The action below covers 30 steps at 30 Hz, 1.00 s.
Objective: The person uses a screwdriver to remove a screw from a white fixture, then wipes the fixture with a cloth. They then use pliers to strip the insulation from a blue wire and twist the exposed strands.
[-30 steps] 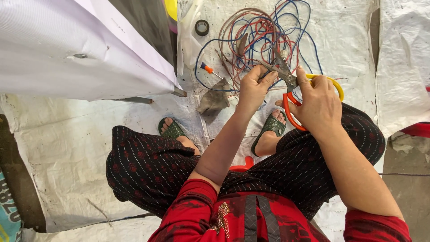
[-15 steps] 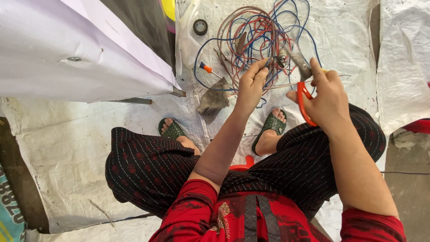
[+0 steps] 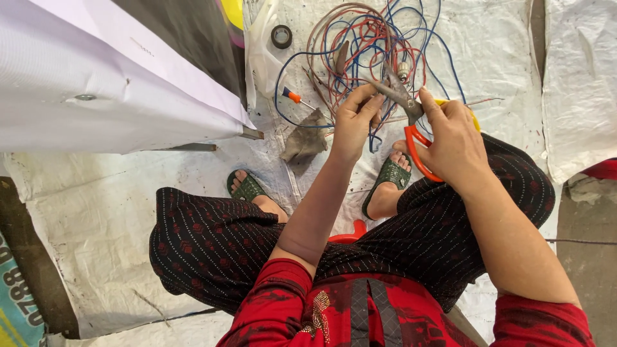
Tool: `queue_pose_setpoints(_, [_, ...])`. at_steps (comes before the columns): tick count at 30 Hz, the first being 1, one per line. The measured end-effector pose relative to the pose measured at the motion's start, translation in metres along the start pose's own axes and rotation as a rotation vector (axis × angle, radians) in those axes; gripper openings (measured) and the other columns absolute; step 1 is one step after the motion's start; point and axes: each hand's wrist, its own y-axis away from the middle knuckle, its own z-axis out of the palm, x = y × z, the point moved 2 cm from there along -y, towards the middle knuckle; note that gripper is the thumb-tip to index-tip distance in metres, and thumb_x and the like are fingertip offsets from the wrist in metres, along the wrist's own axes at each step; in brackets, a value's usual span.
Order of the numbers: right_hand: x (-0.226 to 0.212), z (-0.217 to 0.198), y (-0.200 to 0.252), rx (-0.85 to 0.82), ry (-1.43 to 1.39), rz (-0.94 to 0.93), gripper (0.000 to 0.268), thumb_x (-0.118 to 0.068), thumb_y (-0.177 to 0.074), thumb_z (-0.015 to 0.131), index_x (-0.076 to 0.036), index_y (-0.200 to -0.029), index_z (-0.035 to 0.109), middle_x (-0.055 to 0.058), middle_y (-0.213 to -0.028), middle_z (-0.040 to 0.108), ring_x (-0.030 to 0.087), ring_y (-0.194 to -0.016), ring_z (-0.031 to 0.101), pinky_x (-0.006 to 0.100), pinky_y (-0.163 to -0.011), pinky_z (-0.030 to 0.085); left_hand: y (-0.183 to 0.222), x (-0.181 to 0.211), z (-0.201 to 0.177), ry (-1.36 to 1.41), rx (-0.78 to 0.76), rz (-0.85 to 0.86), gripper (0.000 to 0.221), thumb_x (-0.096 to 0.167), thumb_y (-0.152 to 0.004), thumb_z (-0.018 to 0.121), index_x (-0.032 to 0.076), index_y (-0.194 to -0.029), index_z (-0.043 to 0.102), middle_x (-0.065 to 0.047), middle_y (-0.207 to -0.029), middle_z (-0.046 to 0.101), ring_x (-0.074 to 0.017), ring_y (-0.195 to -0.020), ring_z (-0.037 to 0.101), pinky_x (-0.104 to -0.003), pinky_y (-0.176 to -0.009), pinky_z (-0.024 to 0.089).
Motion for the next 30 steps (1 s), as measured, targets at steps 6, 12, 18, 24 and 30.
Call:
queue_pose_setpoints(6, [0.013, 0.006, -0.004, -0.16, -0.89, 0.352, 0.068, -0.019, -0.094, 0.051, -0.009, -0.16, 0.04, 0.017, -0.1, 0.068, 0.026, -0.074, 0.065, 0.031, -0.058, 0.052, -0.001, 0.011, 0.006, 0.115, -0.08, -0.065, 0.016, 0.007, -0.101, 0.066, 0.003, -0.115, 0.073, -0.006, -0.072, 0.06, -0.0086, -0.059, 0.058, -0.019, -0.051, 0.047])
queue_pose_setpoints(12, [0.0, -0.021, -0.005, 0.06, -1.154, 0.077, 0.055, -0.007, -0.1, 0.058, 0.008, -0.149, 0.04, 0.022, -0.096, 0.059, 0.026, -0.072, 0.062, 0.035, -0.063, 0.053, 0.006, 0.04, 0.017, 0.158, -0.159, -0.114, 0.019, 0.003, -0.105, 0.057, -0.001, -0.118, 0.071, -0.002, -0.075, 0.052, -0.0013, -0.059, 0.042, -0.015, -0.051, 0.035])
queue_pose_setpoints(18, [-0.009, -0.035, -0.002, 0.114, -1.425, 0.26, 0.058, 0.003, -0.089, 0.051, -0.006, -0.146, 0.044, 0.01, -0.095, 0.06, 0.014, -0.069, 0.056, 0.023, -0.059, 0.046, 0.014, 0.02, 0.014, 0.203, -0.332, -0.225, 0.018, 0.002, -0.107, 0.053, 0.001, -0.12, 0.065, -0.011, -0.119, 0.072, -0.0043, -0.068, 0.038, -0.017, -0.059, 0.035])
queue_pose_setpoints(24, [-0.003, -0.034, -0.003, 0.102, -1.542, 0.332, 0.06, 0.006, -0.085, 0.056, -0.003, -0.144, 0.047, 0.012, -0.1, 0.064, 0.014, -0.07, 0.059, 0.023, -0.061, 0.05, 0.02, 0.036, 0.028, 0.071, -0.415, -0.24, 0.017, -0.001, -0.105, 0.052, 0.001, -0.116, 0.065, -0.006, -0.112, 0.072, -0.0029, -0.065, 0.037, -0.017, -0.055, 0.031])
queue_pose_setpoints(30, [-0.008, -0.035, -0.002, 0.066, -1.478, 0.304, 0.059, 0.003, -0.086, 0.057, -0.003, -0.144, 0.047, 0.009, -0.091, 0.061, 0.013, -0.064, 0.054, 0.021, -0.059, 0.045, 0.021, 0.044, 0.03, 0.057, -0.444, -0.289, 0.015, 0.002, -0.103, 0.053, 0.001, -0.11, 0.067, 0.006, -0.079, 0.052, -0.0021, -0.065, 0.035, -0.017, -0.057, 0.027])
